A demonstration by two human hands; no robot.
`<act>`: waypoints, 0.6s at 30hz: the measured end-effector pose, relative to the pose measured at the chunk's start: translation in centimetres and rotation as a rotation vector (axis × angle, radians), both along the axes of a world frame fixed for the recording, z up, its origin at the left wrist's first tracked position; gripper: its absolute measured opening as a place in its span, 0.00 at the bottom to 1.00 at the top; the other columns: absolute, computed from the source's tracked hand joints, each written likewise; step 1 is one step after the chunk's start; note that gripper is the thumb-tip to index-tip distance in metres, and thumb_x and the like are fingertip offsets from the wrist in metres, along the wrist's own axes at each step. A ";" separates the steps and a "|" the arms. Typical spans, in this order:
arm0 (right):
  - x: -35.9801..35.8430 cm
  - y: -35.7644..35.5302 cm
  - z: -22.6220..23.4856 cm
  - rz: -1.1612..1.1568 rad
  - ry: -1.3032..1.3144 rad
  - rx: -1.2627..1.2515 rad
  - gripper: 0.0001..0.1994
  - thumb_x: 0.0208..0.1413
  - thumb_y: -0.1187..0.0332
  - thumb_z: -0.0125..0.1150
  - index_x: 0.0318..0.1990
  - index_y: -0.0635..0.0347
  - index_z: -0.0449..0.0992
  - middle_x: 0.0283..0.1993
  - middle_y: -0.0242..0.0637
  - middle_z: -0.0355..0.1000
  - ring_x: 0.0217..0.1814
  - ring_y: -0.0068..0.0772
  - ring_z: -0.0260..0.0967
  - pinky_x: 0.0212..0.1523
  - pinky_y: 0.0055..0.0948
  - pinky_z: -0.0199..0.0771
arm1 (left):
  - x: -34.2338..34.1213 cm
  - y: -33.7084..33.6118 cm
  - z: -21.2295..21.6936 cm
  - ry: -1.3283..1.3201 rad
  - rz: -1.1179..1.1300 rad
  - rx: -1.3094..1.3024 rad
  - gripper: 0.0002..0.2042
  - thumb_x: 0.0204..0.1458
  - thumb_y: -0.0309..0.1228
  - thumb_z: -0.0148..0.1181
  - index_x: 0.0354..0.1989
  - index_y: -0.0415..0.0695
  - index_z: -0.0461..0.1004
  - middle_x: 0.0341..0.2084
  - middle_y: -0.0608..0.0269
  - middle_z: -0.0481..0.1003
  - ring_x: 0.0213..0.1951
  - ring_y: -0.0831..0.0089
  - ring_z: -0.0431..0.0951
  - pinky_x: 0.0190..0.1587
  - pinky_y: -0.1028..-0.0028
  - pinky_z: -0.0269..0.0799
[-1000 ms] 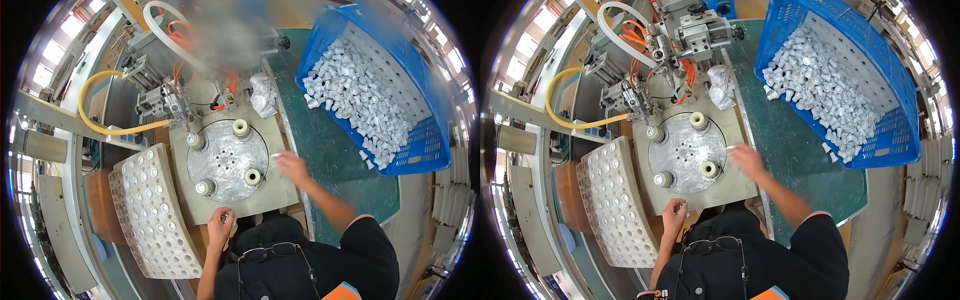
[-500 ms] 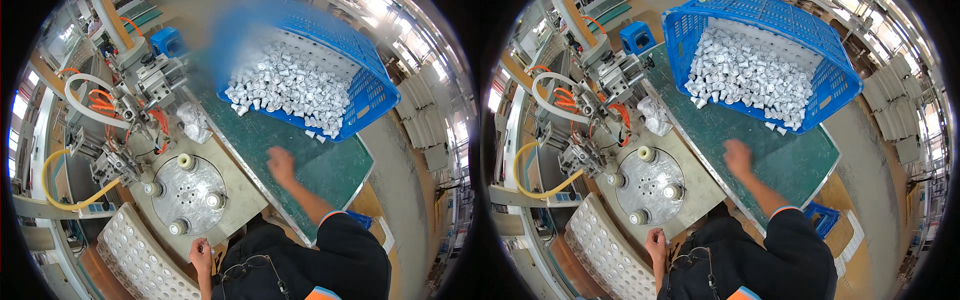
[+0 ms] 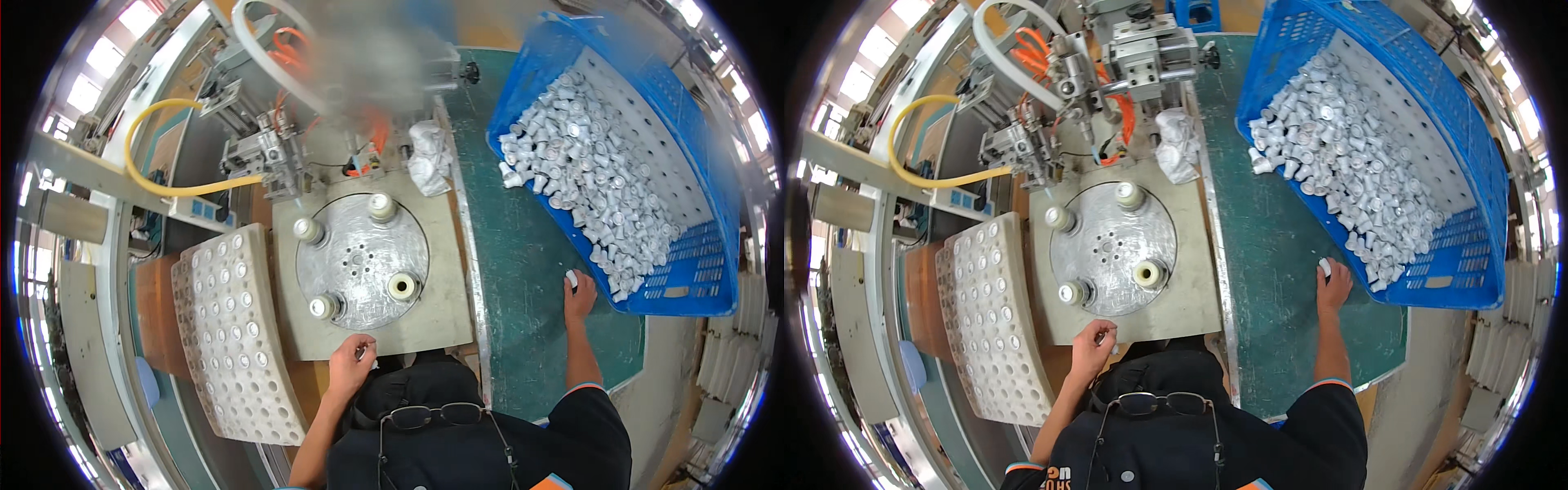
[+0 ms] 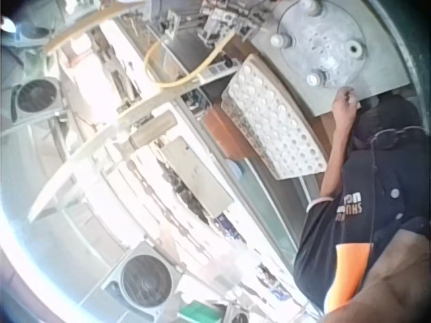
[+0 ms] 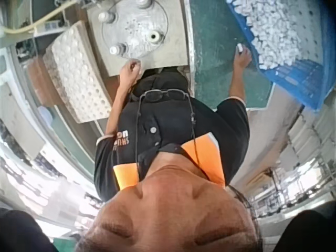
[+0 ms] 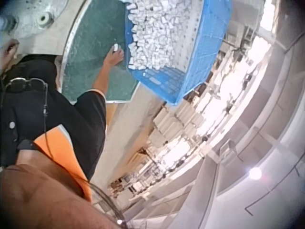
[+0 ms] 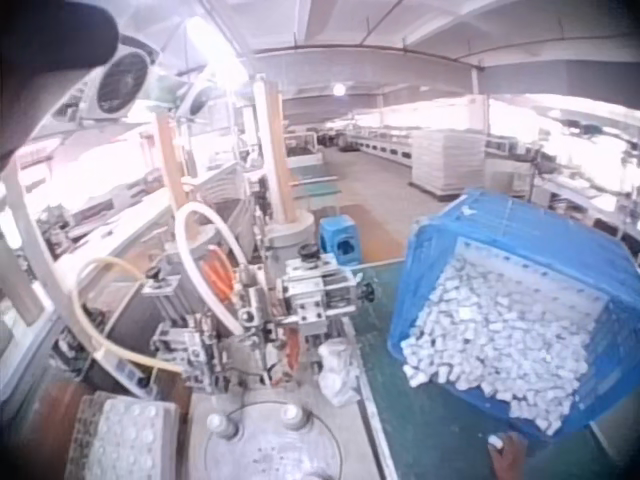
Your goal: Load small white plastic components into a rotary assembly machine and transfer assembled units to a tray.
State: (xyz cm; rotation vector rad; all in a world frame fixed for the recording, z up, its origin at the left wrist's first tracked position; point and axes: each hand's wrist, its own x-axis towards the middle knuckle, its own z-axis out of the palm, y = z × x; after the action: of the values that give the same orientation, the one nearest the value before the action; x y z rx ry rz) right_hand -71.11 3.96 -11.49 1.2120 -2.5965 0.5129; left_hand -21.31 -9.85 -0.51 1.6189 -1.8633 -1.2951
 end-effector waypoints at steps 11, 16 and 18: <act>22.5 -15.0 8.3 0.915 -0.451 -0.145 0.13 0.46 0.61 0.65 0.40 0.48 0.77 0.33 0.32 0.69 0.34 0.33 0.69 0.35 0.32 0.68 | 1.7 0.5 0.6 -0.005 0.037 0.020 0.07 0.50 0.30 0.58 0.35 0.41 0.75 0.24 0.61 0.75 0.25 0.74 0.74 0.30 0.75 0.69; 27.1 -17.9 5.2 1.104 -0.171 0.016 0.18 0.47 0.56 0.63 0.48 0.42 0.74 0.38 0.29 0.66 0.32 0.28 0.67 0.32 0.30 0.65 | 3.8 0.5 0.9 0.023 0.081 0.051 0.08 0.49 0.31 0.58 0.35 0.43 0.75 0.27 0.58 0.76 0.28 0.68 0.76 0.33 0.72 0.71; 27.6 -18.2 5.0 1.164 -0.091 0.041 0.21 0.47 0.55 0.62 0.51 0.40 0.72 0.40 0.29 0.65 0.32 0.27 0.67 0.31 0.30 0.65 | 5.1 0.8 0.5 0.040 0.122 -0.045 0.08 0.49 0.30 0.58 0.36 0.43 0.76 0.27 0.58 0.76 0.28 0.70 0.77 0.34 0.73 0.71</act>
State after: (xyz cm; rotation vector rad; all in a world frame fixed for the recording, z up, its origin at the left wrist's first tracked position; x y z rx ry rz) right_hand -43.48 -14.21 -6.46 2.6762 -1.6845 0.6798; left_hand -16.23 -9.08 -0.02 1.6445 -1.7292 -1.2166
